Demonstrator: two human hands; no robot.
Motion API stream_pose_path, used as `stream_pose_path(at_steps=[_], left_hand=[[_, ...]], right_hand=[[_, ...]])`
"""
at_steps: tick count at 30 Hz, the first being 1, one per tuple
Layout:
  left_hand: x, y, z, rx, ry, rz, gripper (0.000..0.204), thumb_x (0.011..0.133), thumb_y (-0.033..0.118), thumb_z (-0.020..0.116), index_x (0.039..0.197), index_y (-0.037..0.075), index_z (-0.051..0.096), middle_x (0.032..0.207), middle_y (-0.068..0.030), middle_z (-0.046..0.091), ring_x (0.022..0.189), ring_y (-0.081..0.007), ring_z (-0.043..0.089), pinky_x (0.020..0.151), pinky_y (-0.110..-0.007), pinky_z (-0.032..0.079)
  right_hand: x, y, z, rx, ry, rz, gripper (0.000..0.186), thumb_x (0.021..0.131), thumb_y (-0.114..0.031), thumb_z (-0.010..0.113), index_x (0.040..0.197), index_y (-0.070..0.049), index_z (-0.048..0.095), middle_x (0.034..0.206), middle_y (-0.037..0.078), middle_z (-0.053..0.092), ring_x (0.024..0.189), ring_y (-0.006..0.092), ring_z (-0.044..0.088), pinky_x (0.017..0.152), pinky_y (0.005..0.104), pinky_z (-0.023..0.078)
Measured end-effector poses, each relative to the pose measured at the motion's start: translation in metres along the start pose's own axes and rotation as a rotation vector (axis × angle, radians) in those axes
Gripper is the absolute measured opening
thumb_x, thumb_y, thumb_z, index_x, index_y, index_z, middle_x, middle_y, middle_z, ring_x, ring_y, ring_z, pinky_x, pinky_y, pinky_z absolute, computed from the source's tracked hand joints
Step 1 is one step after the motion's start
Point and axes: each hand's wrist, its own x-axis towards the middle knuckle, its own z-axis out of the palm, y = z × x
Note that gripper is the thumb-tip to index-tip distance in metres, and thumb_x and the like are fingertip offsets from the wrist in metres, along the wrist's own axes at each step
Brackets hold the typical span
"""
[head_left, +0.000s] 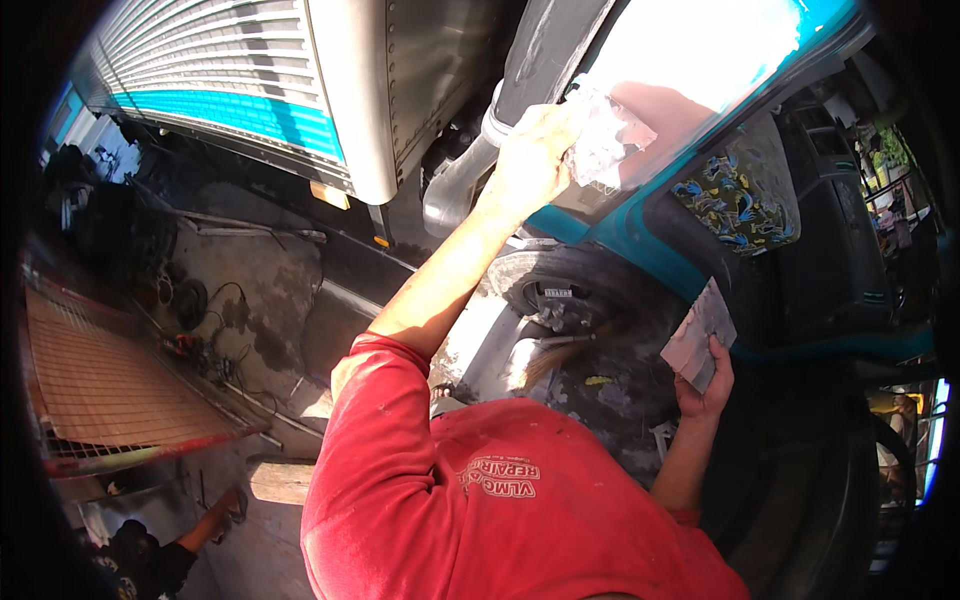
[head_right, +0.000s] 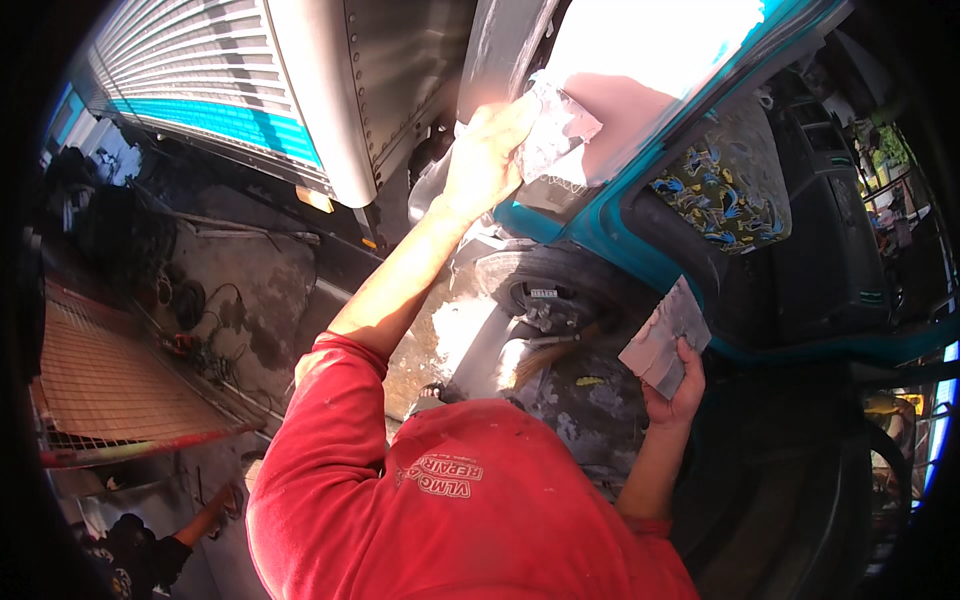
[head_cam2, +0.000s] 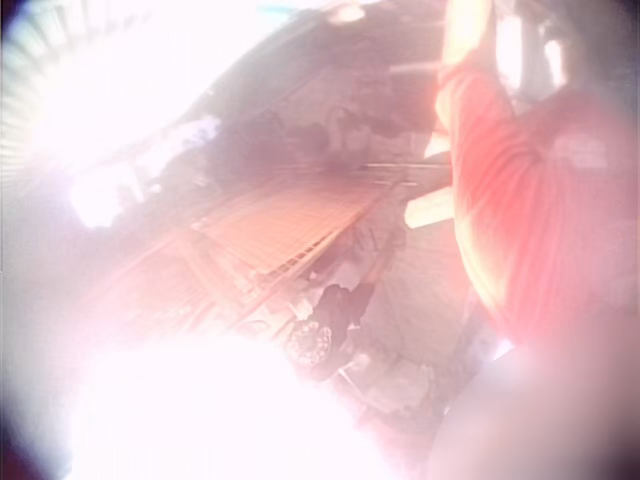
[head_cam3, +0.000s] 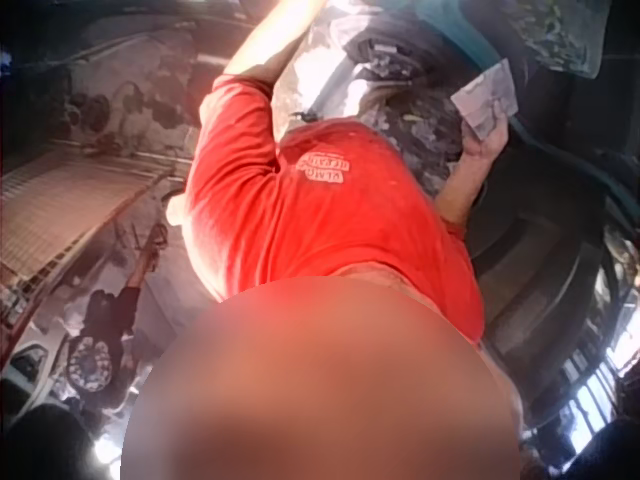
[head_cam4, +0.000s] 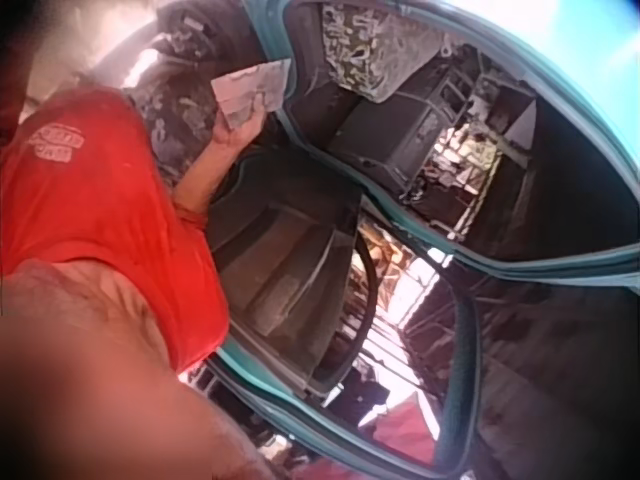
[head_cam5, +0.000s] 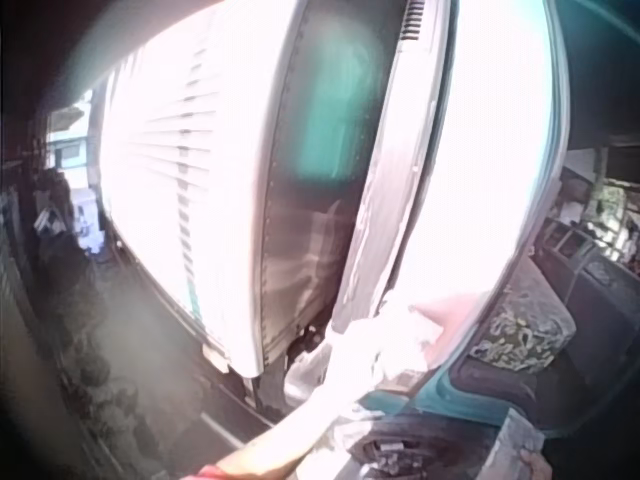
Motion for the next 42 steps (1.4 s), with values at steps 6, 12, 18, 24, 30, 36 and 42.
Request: stream_pose_path(at_steps=[6, 12, 18, 24, 30, 36, 42], left_hand=[[-0.029, -0.006, 0.002, 0.004, -0.04, -0.034, 0.07, 0.071, -0.011, 0.069, 0.14, 0.002, 0.072, 0.138, -0.0176, 0.074, 0.123, -0.0384, 0.068, 0.11, -0.044, 0.057], [-0.054, -0.01, 0.003, 0.012, -0.072, -0.076, 0.056, 0.073, -0.008, 0.07, 0.128, -0.001, 0.077, 0.132, -0.0196, 0.076, 0.126, -0.0377, 0.069, 0.112, -0.044, 0.056], [-0.072, -0.018, -0.005, 0.021, -0.153, -0.134, 0.048, 0.077, -0.002, 0.072, 0.125, -0.002, 0.079, 0.126, -0.0197, 0.079, 0.127, -0.0376, 0.07, 0.116, -0.044, 0.053], [-0.076, 0.044, -0.044, -0.199, -0.304, -0.409, 0.048, 0.098, 0.011, 0.073, 0.145, 0.001, 0.07, 0.133, -0.018, 0.078, 0.127, -0.0337, 0.071, 0.116, -0.043, 0.052], [-0.121, 0.145, -0.077, -0.422, -0.647, -0.267, 0.071, 0.091, -0.004, 0.069, 0.159, 0.015, 0.061, 0.137, -0.0151, 0.075, 0.125, -0.0373, 0.069, 0.107, -0.044, 0.056], [-0.079, 0.097, -0.089, -0.054, -0.637, -0.258, 0.04, 0.098, 0.004, 0.067, 0.137, 0.007, 0.074, 0.135, -0.014, 0.076, 0.113, -0.0349, 0.072, 0.093, -0.043, 0.06], [0.115, 0.08, -0.075, 0.152, 0.036, 0.076, 0.048, 0.093, 0.001, 0.073, 0.14, 0.012, 0.075, 0.135, -0.0115, 0.077, 0.106, -0.0294, 0.071, 0.097, -0.04, 0.06]], right_hand=[[0.002, 0.004, -0.003, -0.002, 0.041, -0.001, 0.052, 0.107, -0.02, 0.061, 0.155, -0.001, 0.051, 0.142, 0.016, 0.07, 0.121, 0.034, 0.075, 0.086, 0.0513, 0.069], [0.004, 0.003, -0.002, 0.103, -0.214, 0.049, 0.051, 0.11, -0.014, 0.059, 0.157, 0.001, 0.05, 0.149, 0.02, 0.067, 0.133, 0.037, 0.071, 0.109, 0.0554, 0.063], [0.006, 0.009, 0.003, 0.125, -0.104, 0.103, 0.048, 0.11, -0.016, 0.058, 0.155, 0.0, 0.051, 0.145, 0.018, 0.07, 0.128, 0.0365, 0.073, 0.104, 0.0559, 0.066], [0.024, 0.056, 0.002, 0.15, -0.172, 0.232, 0.044, 0.11, -0.016, 0.06, 0.151, 0.0, 0.055, 0.143, 0.017, 0.07, 0.127, 0.0336, 0.074, 0.1, 0.051, 0.068], [0.057, 0.098, 0.019, 0.272, -0.166, 0.214, 0.046, 0.111, -0.012, 0.057, 0.155, 0.003, 0.053, 0.146, 0.019, 0.067, 0.135, 0.0338, 0.068, 0.111, 0.0482, 0.059], [0.046, 0.017, 0.023, 0.442, -0.36, 0.035, 0.049, 0.111, -0.015, 0.058, 0.156, 0.003, 0.05, 0.144, 0.017, 0.065, 0.128, 0.0298, 0.064, 0.11, 0.0466, 0.054], [0.05, 0.01, 0.013, 0.2, -0.145, 0.03, 0.04, 0.109, -0.02, 0.063, 0.146, -0.005, 0.062, 0.136, 0.01, 0.073, 0.125, 0.028, 0.072, 0.105, 0.0485, 0.06]])
